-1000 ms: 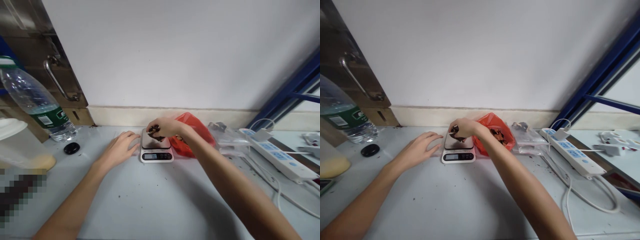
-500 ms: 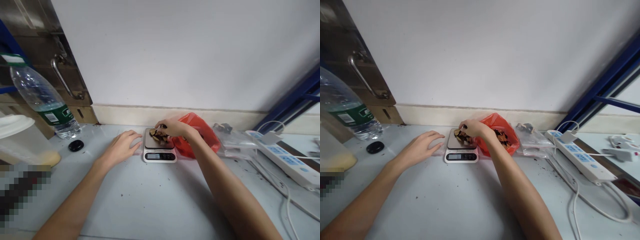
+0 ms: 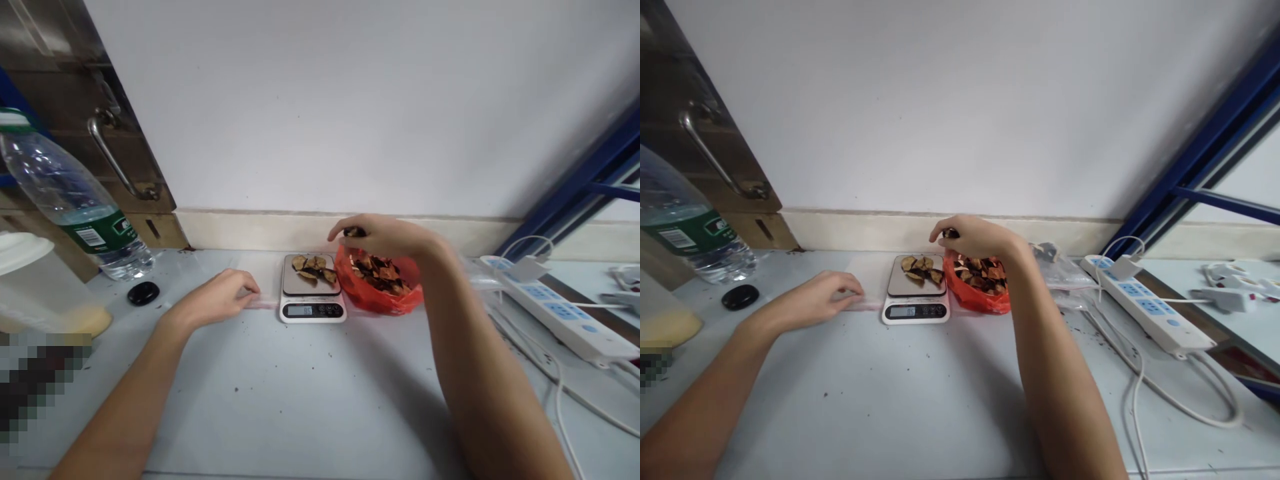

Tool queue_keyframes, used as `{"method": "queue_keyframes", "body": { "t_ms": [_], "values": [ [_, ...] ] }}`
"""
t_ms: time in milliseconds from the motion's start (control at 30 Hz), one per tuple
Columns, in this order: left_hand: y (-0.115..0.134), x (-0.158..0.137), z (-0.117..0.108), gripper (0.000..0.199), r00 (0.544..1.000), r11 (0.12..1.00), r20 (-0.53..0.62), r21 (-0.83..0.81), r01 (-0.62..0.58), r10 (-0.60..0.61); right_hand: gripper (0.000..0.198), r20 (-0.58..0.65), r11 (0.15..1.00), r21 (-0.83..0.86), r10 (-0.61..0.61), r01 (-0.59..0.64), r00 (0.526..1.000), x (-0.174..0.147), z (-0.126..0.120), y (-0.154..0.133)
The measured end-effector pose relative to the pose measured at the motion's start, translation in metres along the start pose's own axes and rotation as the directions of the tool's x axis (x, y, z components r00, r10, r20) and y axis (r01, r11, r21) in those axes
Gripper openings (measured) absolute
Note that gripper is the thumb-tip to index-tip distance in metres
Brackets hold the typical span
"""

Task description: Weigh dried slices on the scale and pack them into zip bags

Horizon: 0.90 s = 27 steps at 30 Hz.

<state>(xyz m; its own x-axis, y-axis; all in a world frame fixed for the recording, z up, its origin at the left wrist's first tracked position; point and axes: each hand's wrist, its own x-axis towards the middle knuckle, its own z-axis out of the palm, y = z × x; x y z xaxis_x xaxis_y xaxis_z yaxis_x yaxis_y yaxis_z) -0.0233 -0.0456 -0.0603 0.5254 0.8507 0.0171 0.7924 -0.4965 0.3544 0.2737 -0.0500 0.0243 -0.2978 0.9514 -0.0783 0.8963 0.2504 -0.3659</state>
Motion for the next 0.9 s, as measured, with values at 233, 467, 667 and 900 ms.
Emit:
{"method": "queue_keyframes", "body": {
  "t_ms": [233, 467, 667, 900],
  "values": [
    [0.008, 0.007, -0.002, 0.041, 0.966, 0.996, -0.251, -0.08, 0.05, -0.069, 0.024, 0.128, 0.998, -0.059, -0.013, 0.021, 0.992, -0.002, -0.008, 0.039],
    [0.013, 0.004, 0.002, 0.057, 0.954, 0.961, -0.284, -0.277, 0.017, -0.099, 0.016, 0.155, 0.996, -0.083, 0.058, -0.045, 0.986, 0.006, -0.004, 0.055],
    [0.015, 0.005, 0.005, 0.056, 0.932, 0.906, -0.336, -0.423, -0.02, -0.136, 0.017, 0.18, 0.987, -0.063, 0.158, -0.149, 0.971, 0.004, -0.004, 0.054],
    [0.017, 0.01, 0.012, 0.048, 0.907, 0.851, -0.335, -0.523, 0.049, -0.257, 0.018, 0.188, 0.969, -0.087, 0.245, -0.232, 0.951, 0.006, -0.002, 0.052]
  ]
}}
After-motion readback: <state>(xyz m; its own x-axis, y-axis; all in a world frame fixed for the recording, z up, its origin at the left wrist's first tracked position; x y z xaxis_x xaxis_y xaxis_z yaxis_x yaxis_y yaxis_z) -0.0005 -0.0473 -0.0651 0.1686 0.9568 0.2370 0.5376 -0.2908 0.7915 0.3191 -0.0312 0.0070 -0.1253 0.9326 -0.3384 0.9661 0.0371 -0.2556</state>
